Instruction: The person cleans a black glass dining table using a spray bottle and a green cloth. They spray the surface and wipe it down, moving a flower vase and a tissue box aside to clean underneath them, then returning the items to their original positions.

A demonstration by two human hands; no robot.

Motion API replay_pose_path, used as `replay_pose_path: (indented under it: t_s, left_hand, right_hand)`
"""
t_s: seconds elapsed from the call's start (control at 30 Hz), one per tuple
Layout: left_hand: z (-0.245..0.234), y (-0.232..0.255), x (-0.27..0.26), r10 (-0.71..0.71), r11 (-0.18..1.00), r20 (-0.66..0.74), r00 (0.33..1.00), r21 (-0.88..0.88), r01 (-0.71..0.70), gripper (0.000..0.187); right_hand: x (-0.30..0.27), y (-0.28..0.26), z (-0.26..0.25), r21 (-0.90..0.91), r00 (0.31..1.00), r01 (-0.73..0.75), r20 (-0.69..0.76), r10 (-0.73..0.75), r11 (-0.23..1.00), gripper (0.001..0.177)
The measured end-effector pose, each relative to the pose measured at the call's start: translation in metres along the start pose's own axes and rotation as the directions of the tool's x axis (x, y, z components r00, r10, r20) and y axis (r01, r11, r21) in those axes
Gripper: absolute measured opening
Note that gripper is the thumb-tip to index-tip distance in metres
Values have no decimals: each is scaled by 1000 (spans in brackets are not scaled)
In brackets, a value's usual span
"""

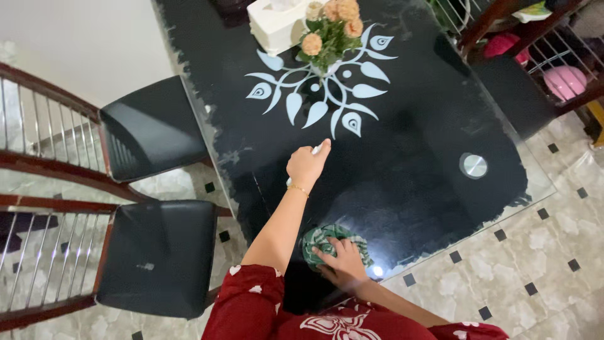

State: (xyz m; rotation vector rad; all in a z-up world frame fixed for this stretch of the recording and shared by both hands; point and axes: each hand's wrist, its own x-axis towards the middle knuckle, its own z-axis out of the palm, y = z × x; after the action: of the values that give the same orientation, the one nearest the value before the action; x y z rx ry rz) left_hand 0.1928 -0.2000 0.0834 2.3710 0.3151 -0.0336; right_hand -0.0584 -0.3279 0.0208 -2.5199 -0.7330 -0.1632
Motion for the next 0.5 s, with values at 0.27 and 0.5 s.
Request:
replay_pose_path:
  t_s: [0.27,0.5]
  left_hand:
    - [-14,17,40,-86,996,-128,988,-1,86,65]
    - [0,14,58,-39,996,-234,972,69,56,63]
  right_hand:
    - [20,83,-37,-85,986,-130,-120,119,988,49]
    - [61,227,-82,-206,858,-439,-386,340,875,42]
